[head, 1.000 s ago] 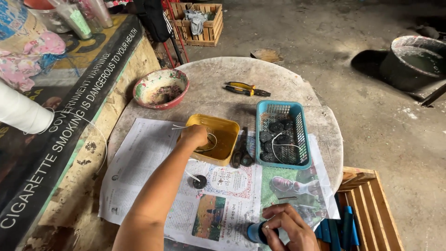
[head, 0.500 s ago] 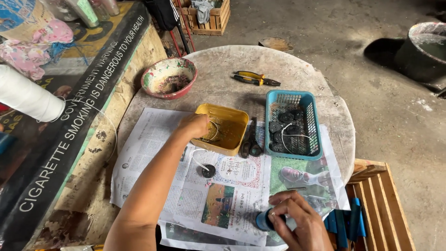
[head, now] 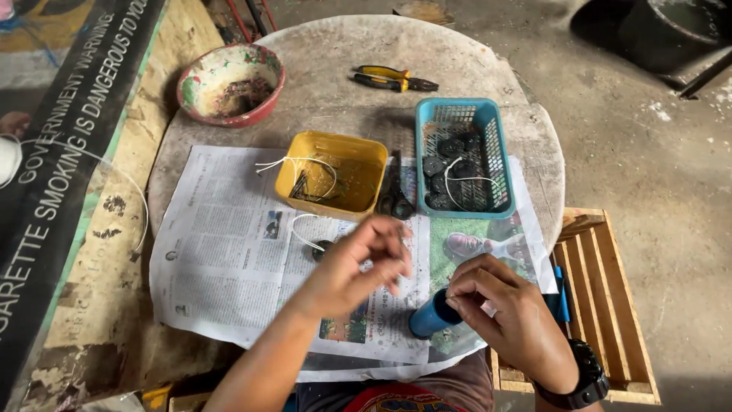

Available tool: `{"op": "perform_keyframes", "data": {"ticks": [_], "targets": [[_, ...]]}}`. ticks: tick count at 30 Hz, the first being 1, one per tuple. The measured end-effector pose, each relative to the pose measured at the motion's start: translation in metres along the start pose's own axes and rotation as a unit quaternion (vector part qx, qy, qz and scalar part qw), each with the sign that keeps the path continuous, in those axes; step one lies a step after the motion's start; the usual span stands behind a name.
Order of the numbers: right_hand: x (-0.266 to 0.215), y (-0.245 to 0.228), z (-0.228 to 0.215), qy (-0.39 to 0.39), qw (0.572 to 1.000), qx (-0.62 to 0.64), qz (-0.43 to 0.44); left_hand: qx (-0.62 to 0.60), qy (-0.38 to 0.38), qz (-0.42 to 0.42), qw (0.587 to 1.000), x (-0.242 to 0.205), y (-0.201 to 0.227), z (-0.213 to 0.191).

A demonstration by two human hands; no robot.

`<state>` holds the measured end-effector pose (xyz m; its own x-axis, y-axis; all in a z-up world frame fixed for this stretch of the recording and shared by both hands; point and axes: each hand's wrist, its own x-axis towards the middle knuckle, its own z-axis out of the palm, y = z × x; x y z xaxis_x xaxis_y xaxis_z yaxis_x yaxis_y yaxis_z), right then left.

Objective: Assembling a firecracker by inserting a fuse into a blue tube and sealing the end with a cap.

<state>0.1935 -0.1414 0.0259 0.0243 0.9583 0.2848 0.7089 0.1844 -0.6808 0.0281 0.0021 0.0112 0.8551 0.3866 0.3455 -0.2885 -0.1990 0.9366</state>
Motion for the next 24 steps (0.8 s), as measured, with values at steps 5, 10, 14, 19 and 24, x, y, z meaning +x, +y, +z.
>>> {"op": "perform_keyframes", "data": {"ticks": [5, 10, 14, 19, 24], "targets": [[0.005, 0.0, 0.004, 0.004, 0.999, 0.044, 0.012, 0.063, 0.019, -0.011, 0.998, -0.014, 0.014, 0.029], [0.006, 0.005, 0.008, 0.025, 0.995, 0.091, 0.02, 0.14, 0.084, 0.077, 0.984, -0.02, 0.016, 0.037], [0.006, 0.004, 0.009, 0.03, 0.993, 0.111, 0.026, 0.141, 0.112, 0.152, 0.972, -0.025, 0.0, 0.043], [0.004, 0.008, 0.011, 0.044, 0.986, 0.154, 0.034, 0.166, 0.113, 0.136, 0.97, -0.024, 0.011, 0.047], [0.003, 0.008, 0.01, 0.036, 0.984, 0.167, 0.053, 0.14, 0.115, 0.101, 0.978, -0.031, 0.006, 0.049]]}}
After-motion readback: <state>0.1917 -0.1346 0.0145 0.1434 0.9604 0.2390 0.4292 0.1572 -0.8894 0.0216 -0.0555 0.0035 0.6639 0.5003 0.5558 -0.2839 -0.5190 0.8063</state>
